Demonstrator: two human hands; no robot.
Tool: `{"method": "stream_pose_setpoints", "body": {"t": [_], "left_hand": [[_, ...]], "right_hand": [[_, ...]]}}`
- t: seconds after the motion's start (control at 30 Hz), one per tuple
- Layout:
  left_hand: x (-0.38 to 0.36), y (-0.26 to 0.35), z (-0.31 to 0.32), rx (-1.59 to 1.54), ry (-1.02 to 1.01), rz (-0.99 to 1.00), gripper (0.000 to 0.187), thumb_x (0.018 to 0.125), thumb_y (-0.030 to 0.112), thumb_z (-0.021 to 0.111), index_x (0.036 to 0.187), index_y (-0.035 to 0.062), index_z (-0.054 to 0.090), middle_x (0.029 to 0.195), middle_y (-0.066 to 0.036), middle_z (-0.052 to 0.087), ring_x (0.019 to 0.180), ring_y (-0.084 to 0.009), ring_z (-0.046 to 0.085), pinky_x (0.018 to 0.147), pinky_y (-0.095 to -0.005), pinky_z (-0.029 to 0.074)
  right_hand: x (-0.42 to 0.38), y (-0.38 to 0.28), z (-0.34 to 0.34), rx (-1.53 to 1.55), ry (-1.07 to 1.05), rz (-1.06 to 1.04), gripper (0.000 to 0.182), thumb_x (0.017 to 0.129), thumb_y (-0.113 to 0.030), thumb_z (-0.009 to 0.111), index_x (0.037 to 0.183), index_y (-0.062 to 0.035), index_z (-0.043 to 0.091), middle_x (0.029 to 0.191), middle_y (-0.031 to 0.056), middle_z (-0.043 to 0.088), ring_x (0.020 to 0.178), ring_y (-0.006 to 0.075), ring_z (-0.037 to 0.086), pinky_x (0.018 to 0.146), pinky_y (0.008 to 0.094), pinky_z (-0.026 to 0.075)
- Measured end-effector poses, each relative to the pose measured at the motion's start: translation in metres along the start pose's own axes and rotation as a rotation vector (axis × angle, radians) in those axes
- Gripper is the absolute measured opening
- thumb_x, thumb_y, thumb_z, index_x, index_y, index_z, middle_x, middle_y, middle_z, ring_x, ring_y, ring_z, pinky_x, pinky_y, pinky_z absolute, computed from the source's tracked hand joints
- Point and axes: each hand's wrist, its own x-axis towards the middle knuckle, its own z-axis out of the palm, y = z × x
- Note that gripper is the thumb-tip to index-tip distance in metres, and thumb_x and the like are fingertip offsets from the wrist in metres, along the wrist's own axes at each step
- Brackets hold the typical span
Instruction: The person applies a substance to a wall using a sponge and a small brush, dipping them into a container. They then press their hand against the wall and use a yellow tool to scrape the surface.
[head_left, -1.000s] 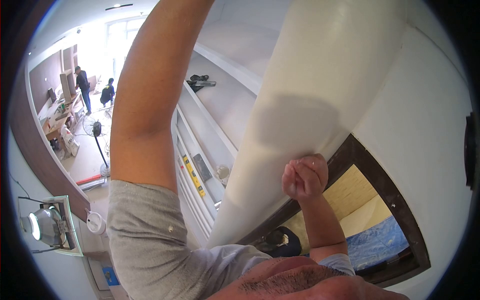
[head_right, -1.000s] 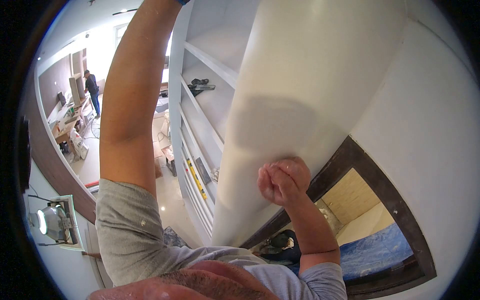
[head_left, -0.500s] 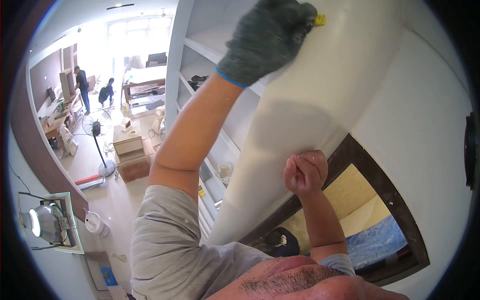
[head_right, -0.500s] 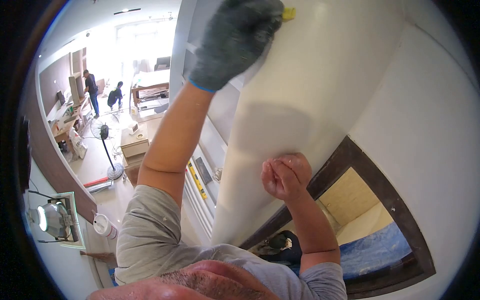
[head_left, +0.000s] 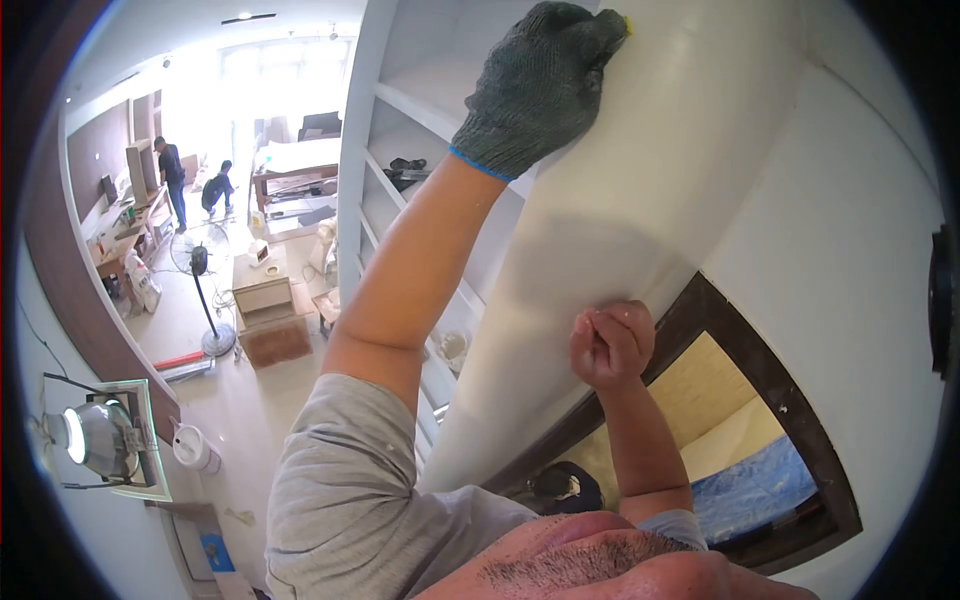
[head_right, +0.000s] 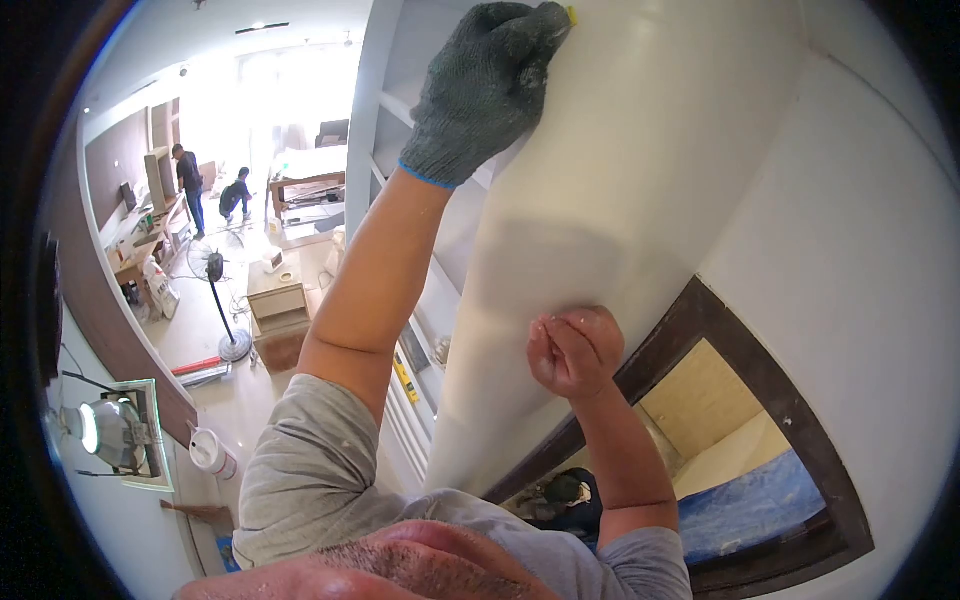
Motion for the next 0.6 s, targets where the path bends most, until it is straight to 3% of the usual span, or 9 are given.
{"method": "stream_pose_setpoints", "body": {"t": [0.07,0.17,0.27,0.47,0.57,0.6], "left_hand": [[0.000,0.002,-0.004,-0.047,-0.084,-0.059,0.040,0.090,0.002,0.058,0.128,0.0061,0.066,0.108,-0.023,0.066,0.095,-0.0399,0.065,0.086,-0.0450,0.055],[0.004,-0.003,0.005,0.024,0.014,0.137,0.040,0.089,0.001,0.058,0.128,0.0061,0.066,0.109,-0.022,0.066,0.097,-0.0396,0.064,0.087,-0.0448,0.055],[0.007,-0.004,0.002,0.008,-0.017,0.149,0.042,0.088,0.001,0.057,0.129,0.0065,0.066,0.109,-0.022,0.066,0.098,-0.0393,0.064,0.087,-0.0453,0.055],[0.007,-0.020,0.007,0.057,0.020,0.136,0.044,0.086,-0.001,0.057,0.128,0.0072,0.067,0.107,-0.022,0.066,0.098,-0.0383,0.064,0.086,-0.0449,0.055],[0.000,-0.037,0.008,0.066,0.039,0.031,0.045,0.085,-0.002,0.057,0.128,0.0073,0.067,0.106,-0.021,0.067,0.098,-0.0378,0.064,0.086,-0.0443,0.055],[-0.005,-0.051,0.014,0.231,0.028,0.012,0.031,0.089,0.006,0.062,0.117,0.0108,0.072,0.104,-0.012,0.071,0.102,-0.0330,0.065,0.088,-0.0416,0.055]], "right_hand": [[0.001,0.000,0.000,-0.006,-0.002,-0.001,0.014,0.080,-0.004,0.076,0.091,-0.0067,0.068,0.088,0.0043,0.059,0.060,0.0199,0.058,0.053,0.0328,0.047],[0.002,-0.001,0.002,0.001,0.001,-0.008,0.013,0.080,-0.004,0.075,0.091,-0.0064,0.068,0.087,0.0045,0.058,0.059,0.0198,0.058,0.053,0.0324,0.047],[0.002,-0.001,0.002,0.003,0.009,-0.011,0.013,0.080,-0.004,0.075,0.091,-0.0058,0.068,0.087,0.0047,0.058,0.059,0.0199,0.058,0.053,0.0324,0.047],[0.002,-0.001,0.001,-0.002,-0.003,-0.016,0.014,0.080,-0.003,0.075,0.092,-0.0049,0.068,0.088,0.0048,0.058,0.060,0.0202,0.058,0.053,0.0329,0.047],[0.000,-0.001,0.001,-0.004,0.001,-0.012,0.015,0.080,-0.003,0.075,0.093,-0.0046,0.067,0.088,0.0048,0.058,0.060,0.0202,0.059,0.054,0.0331,0.048],[0.000,-0.001,0.000,-0.003,-0.003,-0.008,0.015,0.080,-0.003,0.075,0.093,-0.0046,0.067,0.088,0.0049,0.058,0.061,0.0202,0.059,0.054,0.0331,0.048]]}}
